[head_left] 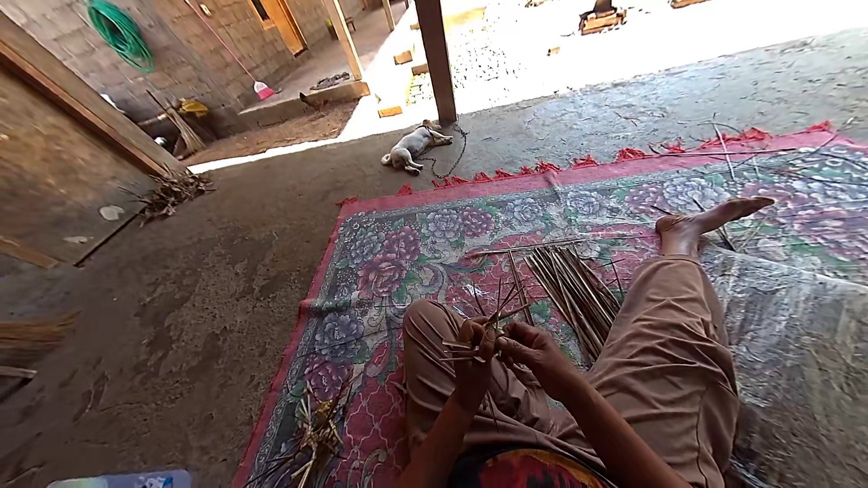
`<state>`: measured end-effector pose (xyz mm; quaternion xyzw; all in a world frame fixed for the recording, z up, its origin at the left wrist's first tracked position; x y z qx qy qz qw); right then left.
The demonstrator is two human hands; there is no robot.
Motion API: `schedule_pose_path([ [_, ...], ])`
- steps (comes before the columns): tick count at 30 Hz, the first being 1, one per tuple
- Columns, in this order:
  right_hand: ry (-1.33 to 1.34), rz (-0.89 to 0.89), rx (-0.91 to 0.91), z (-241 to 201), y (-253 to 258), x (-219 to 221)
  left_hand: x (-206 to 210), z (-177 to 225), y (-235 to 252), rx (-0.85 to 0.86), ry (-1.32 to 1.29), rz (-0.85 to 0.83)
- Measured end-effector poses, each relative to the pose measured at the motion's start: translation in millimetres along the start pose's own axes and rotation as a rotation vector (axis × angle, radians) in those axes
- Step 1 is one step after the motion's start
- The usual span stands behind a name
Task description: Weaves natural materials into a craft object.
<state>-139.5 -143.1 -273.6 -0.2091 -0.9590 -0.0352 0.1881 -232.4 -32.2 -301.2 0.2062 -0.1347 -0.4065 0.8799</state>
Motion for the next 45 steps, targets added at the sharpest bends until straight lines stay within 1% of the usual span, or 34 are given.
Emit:
schedule_pose_path([
  [3,-0.046,-0.101,0.037,3,-3,7,-8,2,4,0.054,0.038,-0.041],
  [5,-0.025,-0.085,0.066,7,-4,10,-12,1,4,0.082,0.1,-0.046],
  [8,-0.081,-0.031,0.116,8,-4,15,-17,-1,4,0.133,0.308,-0.025],
  [9,-0.095,-0.037,0.122,8,-4,15,-17,0,4,0.146,0.358,-0.036],
  [10,-0.075,-0.064,0.116,9,-5,13,-17,2,4,0.149,0.349,-0.05],
  [11,-0.003,-0.107,0.088,10,-5,10,-15,4,3,0.131,0.264,-0.062],
  [12,0.11,-0.154,0.042,11,-5,7,-12,5,2,0.082,0.119,-0.067],
  [14,0.314,-0.201,-0.035,8,-5,7,-4,12,3,-0.086,-0.165,-0.025],
  [15,0.363,-0.188,-0.059,4,-6,9,-1,16,5,-0.159,-0.229,0.007],
  [16,0.364,-0.178,-0.096,-2,-6,10,-1,21,9,-0.237,-0.255,0.033],
  [18,0.234,-0.124,-0.178,-21,-8,9,-5,35,16,-0.408,-0.277,0.065],
  [20,0.076,-0.025,-0.19,-36,-12,8,-10,49,21,-0.486,-0.384,0.104],
  [22,-0.06,0.068,-0.142,-41,-14,10,-14,58,23,-0.513,-0.492,0.124],
  [23,-0.129,0.087,-0.105,-40,-14,13,-15,60,23,-0.52,-0.515,0.118],
  [26,-0.238,0.022,0.003,-35,-13,25,-15,64,21,-0.517,-0.473,0.111],
  [28,-0.22,-0.025,0.015,-31,-12,31,-14,64,19,-0.444,-0.465,0.063],
  [31,-0.185,-0.022,0.011,-27,-10,35,-12,65,18,-0.374,-0.408,0.032],
  [33,-0.181,-0.066,0.015,-27,-11,33,-14,59,19,-0.392,-0.449,0.072],
  [34,-0.169,-0.117,0.013,-28,-12,32,-17,55,21,-0.422,-0.479,0.092],
  [36,-0.106,-0.235,0.015,-27,-14,28,-24,50,24,-0.473,-0.566,0.115],
  [38,-0.011,-0.301,0.019,-24,-14,25,-27,50,26,-0.494,-0.606,0.114],
  [40,0.047,-0.286,0.044,-22,-14,24,-25,56,26,-0.514,-0.602,0.122],
  [41,0.054,-0.249,0.054,-21,-14,26,-22,60,26,-0.518,-0.585,0.138],
  [43,0.035,-0.157,0.075,-21,-11,31,-13,64,26,-0.493,-0.551,0.161],
  [45,0.04,-0.088,0.094,-18,-9,32,-6,64,21,-0.447,-0.487,0.12],
])
Point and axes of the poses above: each hand's wrist, its own y-axis towards the middle knuckle, its own x-axis out of the palm, z = x × y, the point moved 1 cm from there along y, towards the middle knuckle, and after that the axes turned 4 degrees about -z, right-handed, at the moved point
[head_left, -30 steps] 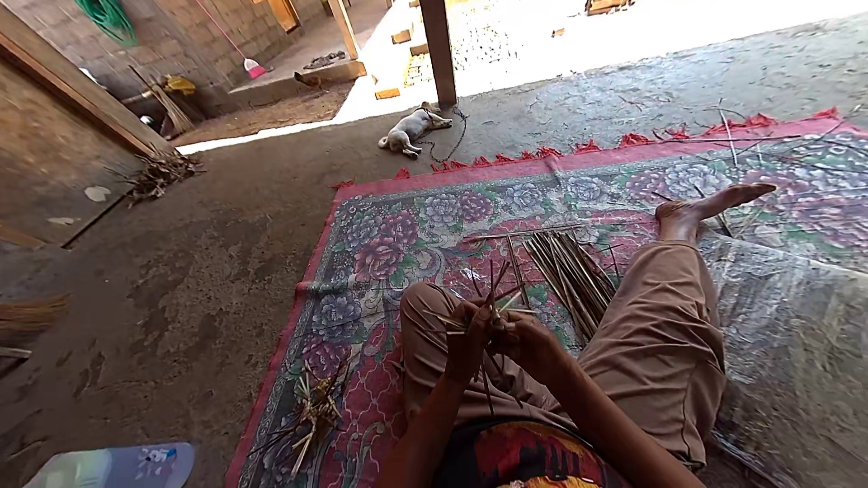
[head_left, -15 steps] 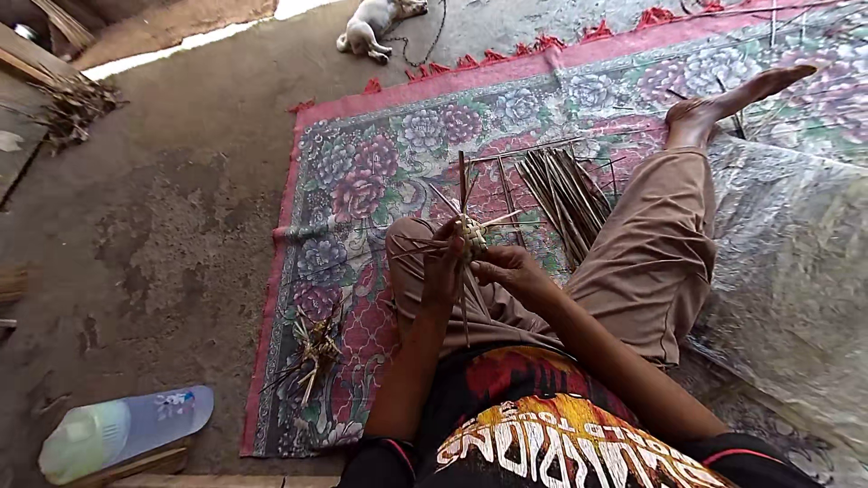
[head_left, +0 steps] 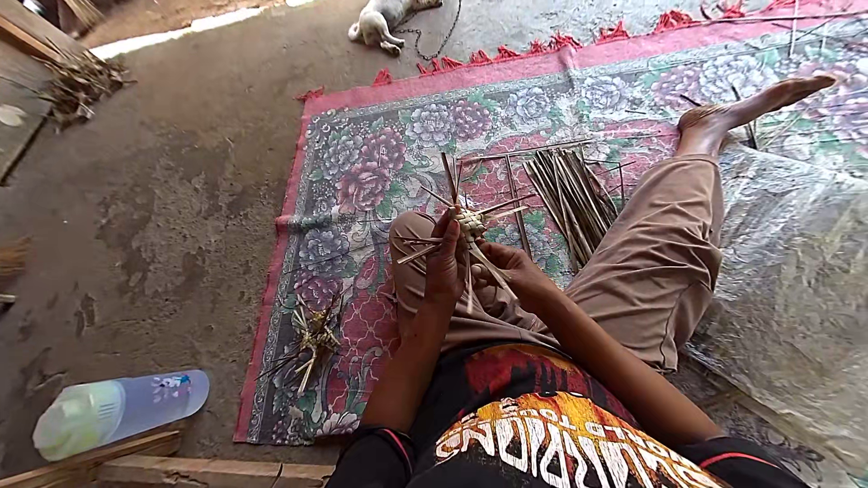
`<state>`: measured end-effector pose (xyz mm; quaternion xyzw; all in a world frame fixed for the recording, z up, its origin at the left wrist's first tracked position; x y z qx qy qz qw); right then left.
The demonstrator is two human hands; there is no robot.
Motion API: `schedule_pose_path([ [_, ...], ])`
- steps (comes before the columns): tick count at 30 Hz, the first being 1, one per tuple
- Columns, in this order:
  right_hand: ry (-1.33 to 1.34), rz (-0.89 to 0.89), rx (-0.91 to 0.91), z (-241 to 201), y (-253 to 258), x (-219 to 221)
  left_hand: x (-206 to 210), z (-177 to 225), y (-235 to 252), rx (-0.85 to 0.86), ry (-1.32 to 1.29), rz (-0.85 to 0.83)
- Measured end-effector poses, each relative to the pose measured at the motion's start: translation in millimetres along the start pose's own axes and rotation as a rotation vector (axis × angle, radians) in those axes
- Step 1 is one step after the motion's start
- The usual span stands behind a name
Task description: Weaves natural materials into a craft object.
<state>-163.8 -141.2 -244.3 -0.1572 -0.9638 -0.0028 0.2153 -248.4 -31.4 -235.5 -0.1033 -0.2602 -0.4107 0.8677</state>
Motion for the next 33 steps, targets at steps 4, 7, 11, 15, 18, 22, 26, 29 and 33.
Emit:
schedule_pose_path([
  [4,0.002,0.066,-0.034,9,2,-5,-5,-15,-4,0.134,0.213,-0.055],
  [7,-0.011,0.111,-0.052,7,1,-7,-5,-15,-1,0.168,0.305,0.009],
  [11,-0.01,0.1,-0.053,6,3,-8,-5,-16,-1,0.215,0.307,0.005],
  [15,0.012,0.119,-0.014,13,4,-9,-3,-20,1,0.26,0.321,-0.059],
  [18,-0.016,0.033,-0.017,13,3,-14,-9,-20,5,0.271,0.27,-0.093],
  [22,-0.061,-0.294,0.055,4,-1,-16,-18,-9,12,0.139,0.076,0.038],
  [26,-0.081,-0.365,0.071,4,-2,-21,-30,0,14,0.061,0.068,-0.046],
  [29,-0.111,-0.141,0.046,-5,-4,-25,-40,12,16,0.037,0.15,-0.326],
  [33,-0.077,0.143,-0.062,-18,-3,-28,-36,23,11,0.043,0.314,-0.361],
])
Point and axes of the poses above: each hand's wrist, its own y-axis towards the middle knuckle, its own x-axis out of the palm, z = x × y, the point moved 1 cm from there along y, towards the middle knuckle, and after that the axes turned 4 degrees about -z, right-handed, at the moved point
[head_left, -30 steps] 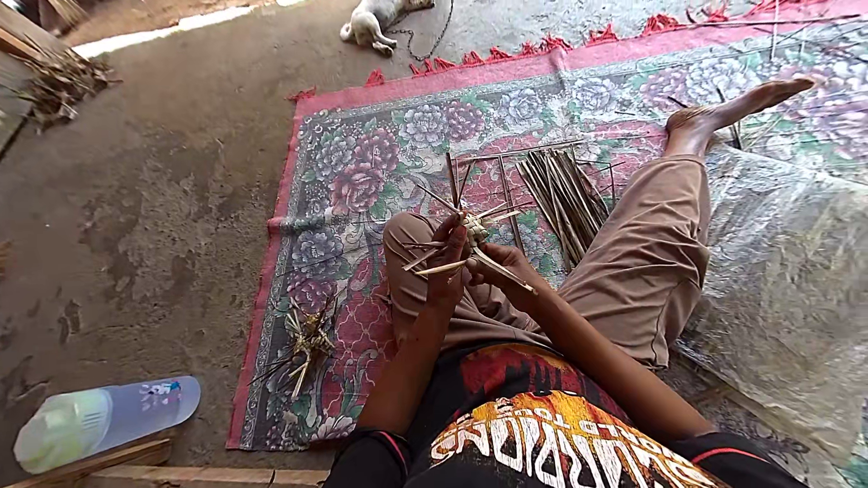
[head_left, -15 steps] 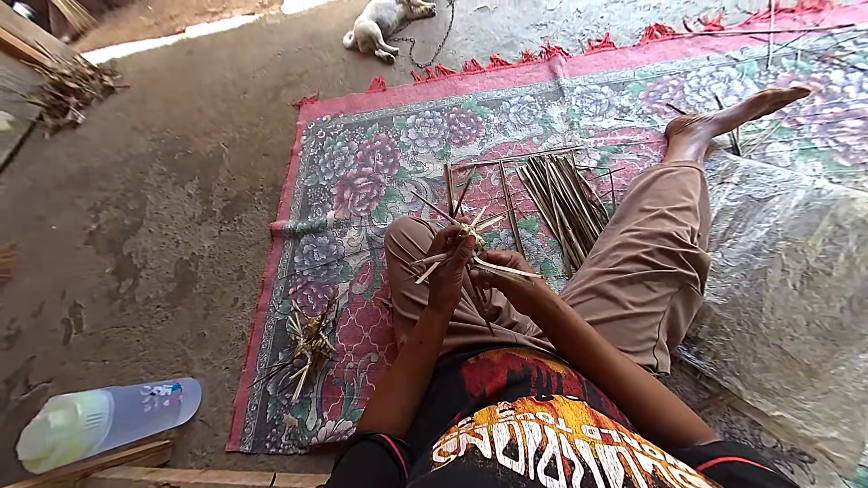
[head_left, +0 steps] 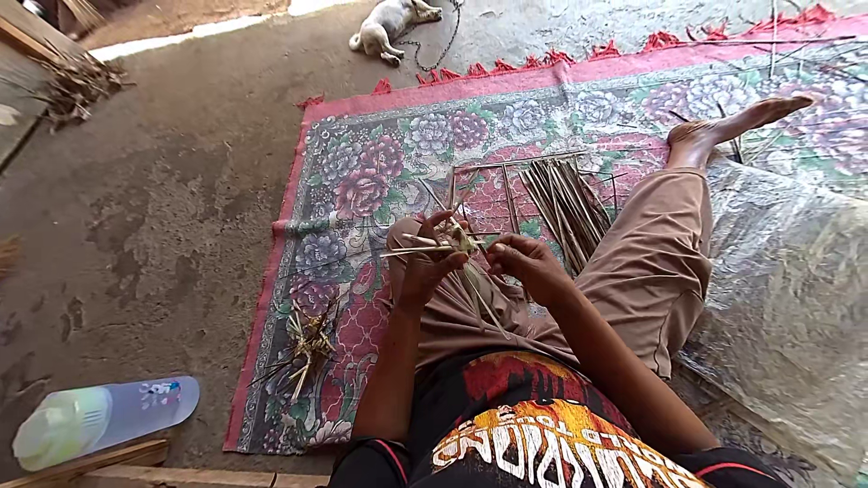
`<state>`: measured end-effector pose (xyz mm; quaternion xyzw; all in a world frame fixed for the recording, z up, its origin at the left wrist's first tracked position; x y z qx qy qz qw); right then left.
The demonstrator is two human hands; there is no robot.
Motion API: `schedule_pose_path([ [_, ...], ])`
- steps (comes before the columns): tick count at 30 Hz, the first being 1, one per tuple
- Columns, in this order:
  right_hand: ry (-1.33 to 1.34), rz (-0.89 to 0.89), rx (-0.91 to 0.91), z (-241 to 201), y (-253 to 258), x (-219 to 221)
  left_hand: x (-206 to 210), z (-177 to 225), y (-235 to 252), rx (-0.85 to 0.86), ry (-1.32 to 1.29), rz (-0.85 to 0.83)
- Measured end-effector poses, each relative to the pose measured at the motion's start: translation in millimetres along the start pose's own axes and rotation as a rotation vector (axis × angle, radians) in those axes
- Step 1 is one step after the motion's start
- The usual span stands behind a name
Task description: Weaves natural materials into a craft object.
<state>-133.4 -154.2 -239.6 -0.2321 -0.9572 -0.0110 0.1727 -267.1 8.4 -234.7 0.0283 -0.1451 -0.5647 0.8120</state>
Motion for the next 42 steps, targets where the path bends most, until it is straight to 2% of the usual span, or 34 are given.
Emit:
schedule_pose_path([
  [7,-0.088,0.054,-0.02,-6,-1,14,10,10,0,0.192,0.575,-0.106],
  [12,-0.121,0.051,-0.023,-3,-3,17,20,9,1,0.319,0.675,-0.216],
  [15,-0.167,0.104,-0.079,-3,-2,18,22,0,-1,0.297,0.56,-0.105],
  [18,-0.222,0.157,-0.204,-9,-3,15,28,-6,-6,0.127,0.213,0.102],
  [20,-0.348,0.188,-0.381,-10,-3,14,34,-8,-6,0.014,-0.027,0.217],
  [23,-0.551,0.233,-0.605,-8,-2,15,41,-10,-5,-0.117,-0.208,0.301],
  [26,-0.701,0.267,-0.656,-3,2,17,51,-16,-5,-0.212,-0.311,0.302],
  [29,-0.833,0.278,-0.629,-1,4,13,63,-22,-7,-0.312,-0.39,0.308],
  [32,-0.963,0.293,-0.509,-5,3,13,72,-23,-9,-0.386,-0.449,0.31],
  [36,-1.005,0.355,-0.532,1,0,16,71,-26,-6,-0.368,-0.43,0.359],
  [38,-0.883,0.34,-0.48,2,-1,18,68,-24,-5,-0.292,-0.314,0.364],
  [42,-0.554,0.178,-0.149,-3,-1,11,45,-28,-5,0.052,0.189,0.194],
])
Point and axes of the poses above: each hand's wrist, its own y-axis towards the middle knuckle, its own x-axis out of the palm, z = x × y, the point moved 1 cm from there along y, towards the middle knuckle, and after that the axes turned 4 degrees about -z, right-handed, at the moved point
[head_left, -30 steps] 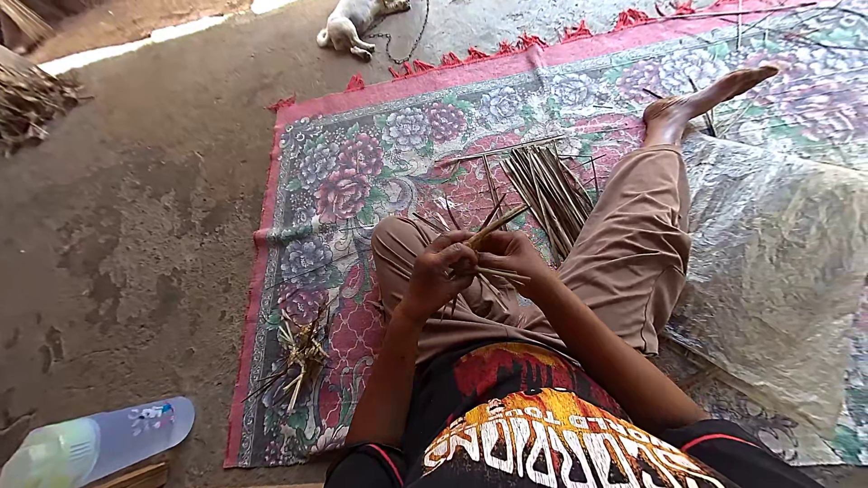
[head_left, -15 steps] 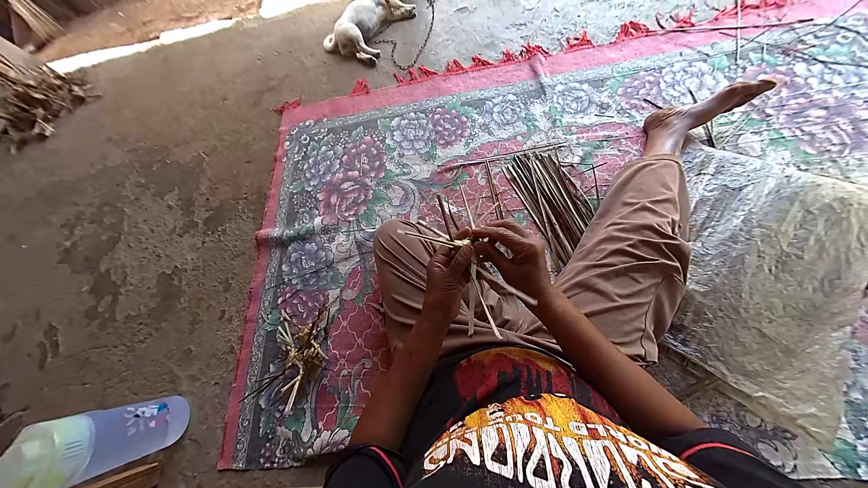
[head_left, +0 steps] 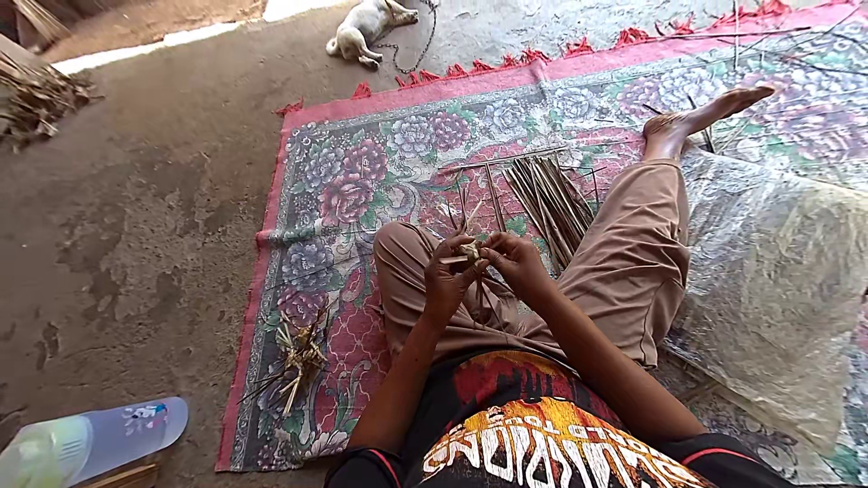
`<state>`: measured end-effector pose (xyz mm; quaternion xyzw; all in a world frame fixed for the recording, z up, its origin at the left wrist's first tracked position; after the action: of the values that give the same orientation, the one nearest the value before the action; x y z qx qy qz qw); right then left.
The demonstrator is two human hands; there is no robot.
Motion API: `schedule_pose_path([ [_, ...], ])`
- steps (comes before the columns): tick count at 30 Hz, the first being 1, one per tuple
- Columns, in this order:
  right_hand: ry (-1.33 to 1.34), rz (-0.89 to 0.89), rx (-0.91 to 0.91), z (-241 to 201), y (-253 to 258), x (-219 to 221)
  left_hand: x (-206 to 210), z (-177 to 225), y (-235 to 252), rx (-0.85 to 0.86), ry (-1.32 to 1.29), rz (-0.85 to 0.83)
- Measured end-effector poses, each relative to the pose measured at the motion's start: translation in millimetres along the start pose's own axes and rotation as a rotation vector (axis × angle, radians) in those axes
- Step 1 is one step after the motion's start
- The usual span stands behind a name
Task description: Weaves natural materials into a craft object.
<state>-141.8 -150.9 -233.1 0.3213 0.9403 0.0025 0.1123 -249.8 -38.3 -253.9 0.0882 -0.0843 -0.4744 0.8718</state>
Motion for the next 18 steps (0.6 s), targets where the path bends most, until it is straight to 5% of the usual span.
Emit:
schedule_pose_path([
  [3,0.164,-0.122,0.044,2,1,-3,-15,1,4,0.087,0.097,-0.125],
  [8,0.236,-0.178,-0.141,-14,-4,-9,-14,6,2,-0.273,-0.561,-0.047],
  [15,0.217,-0.193,-0.221,-16,-5,-15,-13,17,2,-0.256,-0.503,-0.138],
  [18,0.208,-0.118,-0.182,-22,-8,-13,-13,21,4,-0.121,-0.377,-0.131],
])
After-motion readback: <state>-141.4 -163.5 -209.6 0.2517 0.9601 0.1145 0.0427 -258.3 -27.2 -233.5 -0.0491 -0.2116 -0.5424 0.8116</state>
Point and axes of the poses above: each hand's wrist, its own y-axis towards the middle knuckle, its own x-axis out of the palm, z = x × y, the point moved 1 cm from there along y, towards the middle knuckle, and after that the axes turned 4 degrees about -z, right-handed, at the moved point
